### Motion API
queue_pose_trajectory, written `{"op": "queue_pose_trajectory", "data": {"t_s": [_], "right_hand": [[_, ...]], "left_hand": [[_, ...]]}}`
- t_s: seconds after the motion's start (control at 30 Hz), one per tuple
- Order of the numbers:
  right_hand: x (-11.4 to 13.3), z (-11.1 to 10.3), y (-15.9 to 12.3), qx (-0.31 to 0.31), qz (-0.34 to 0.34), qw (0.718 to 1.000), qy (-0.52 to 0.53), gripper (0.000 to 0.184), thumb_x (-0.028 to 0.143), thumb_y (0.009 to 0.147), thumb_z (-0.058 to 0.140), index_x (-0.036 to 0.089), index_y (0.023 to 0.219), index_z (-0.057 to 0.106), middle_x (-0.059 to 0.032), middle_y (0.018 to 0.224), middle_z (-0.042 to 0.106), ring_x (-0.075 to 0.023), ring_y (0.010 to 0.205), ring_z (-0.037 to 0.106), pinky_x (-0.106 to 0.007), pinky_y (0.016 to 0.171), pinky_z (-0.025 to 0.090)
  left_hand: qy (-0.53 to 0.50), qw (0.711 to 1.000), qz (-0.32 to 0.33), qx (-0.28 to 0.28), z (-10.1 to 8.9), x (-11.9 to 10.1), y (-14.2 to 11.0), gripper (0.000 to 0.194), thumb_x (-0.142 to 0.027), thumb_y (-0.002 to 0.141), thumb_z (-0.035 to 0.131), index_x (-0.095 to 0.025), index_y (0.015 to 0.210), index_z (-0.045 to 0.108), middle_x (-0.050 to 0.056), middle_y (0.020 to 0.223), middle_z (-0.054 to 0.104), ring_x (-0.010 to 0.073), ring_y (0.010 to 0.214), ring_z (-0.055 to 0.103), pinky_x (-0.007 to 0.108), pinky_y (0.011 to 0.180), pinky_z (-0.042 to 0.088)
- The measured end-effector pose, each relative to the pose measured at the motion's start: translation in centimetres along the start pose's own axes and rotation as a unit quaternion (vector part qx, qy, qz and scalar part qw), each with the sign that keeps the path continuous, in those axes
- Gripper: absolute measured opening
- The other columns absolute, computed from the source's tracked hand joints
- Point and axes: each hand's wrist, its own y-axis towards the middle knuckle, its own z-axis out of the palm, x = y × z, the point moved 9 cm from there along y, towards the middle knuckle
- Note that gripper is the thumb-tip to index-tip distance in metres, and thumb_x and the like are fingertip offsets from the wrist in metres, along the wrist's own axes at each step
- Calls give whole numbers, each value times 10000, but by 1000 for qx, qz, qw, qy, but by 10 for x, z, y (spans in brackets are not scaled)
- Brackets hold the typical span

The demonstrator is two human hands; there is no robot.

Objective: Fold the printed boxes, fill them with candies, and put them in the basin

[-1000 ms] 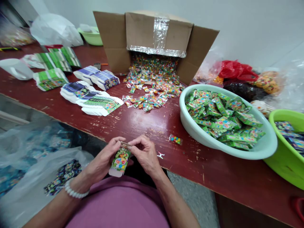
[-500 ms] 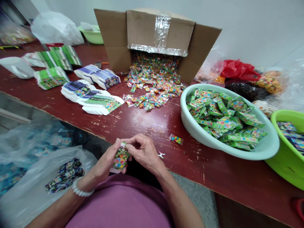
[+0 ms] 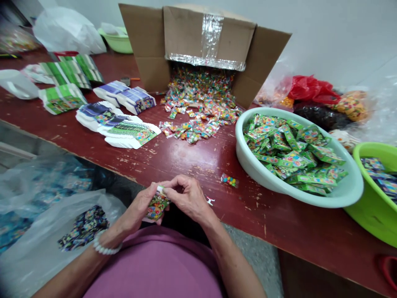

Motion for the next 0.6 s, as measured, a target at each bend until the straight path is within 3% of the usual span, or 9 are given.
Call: {"op": "queue_pose_trajectory", "data": {"t_s": [0.13,0.27,0.43,0.6], "right_hand": [[12,-2,-9,-24,-79,992,-100,147,309,894,654,192,823,708,-43,945,744,-141,748,648,-258,664,514],[8,-11,-10,-76,-69,984,-146,123,276,852,679,186,770,687,-22,771,710,-133,659,590,-247,603,461],[13,-10,-1,-38,-59,990,-121,113,268,865,685,210,915,767,-55,914,765,-172,768,661,-293,696,513],[23,-5,2,-14,-66,991,-116,96,269,856,709,228,869,794,-57,911,768,-194,836,687,-321,773,536]], "left_hand": [[1,1000,-4,-13,-1,0,0,691,-665,944,421,-166,1397,574,47,756,638,145,567,586,233,452,516],[50,999,16,-6,2,-9,1,633,-633,940,468,-190,1371,607,77,929,666,152,665,592,221,474,528],[68,997,17,19,7,-18,4,649,-648,963,385,-204,1371,624,50,803,649,121,567,534,206,455,498],[48,999,-14,-16,-3,-10,10,758,-737,899,416,-151,1304,674,42,680,633,130,483,552,217,402,479]]}}
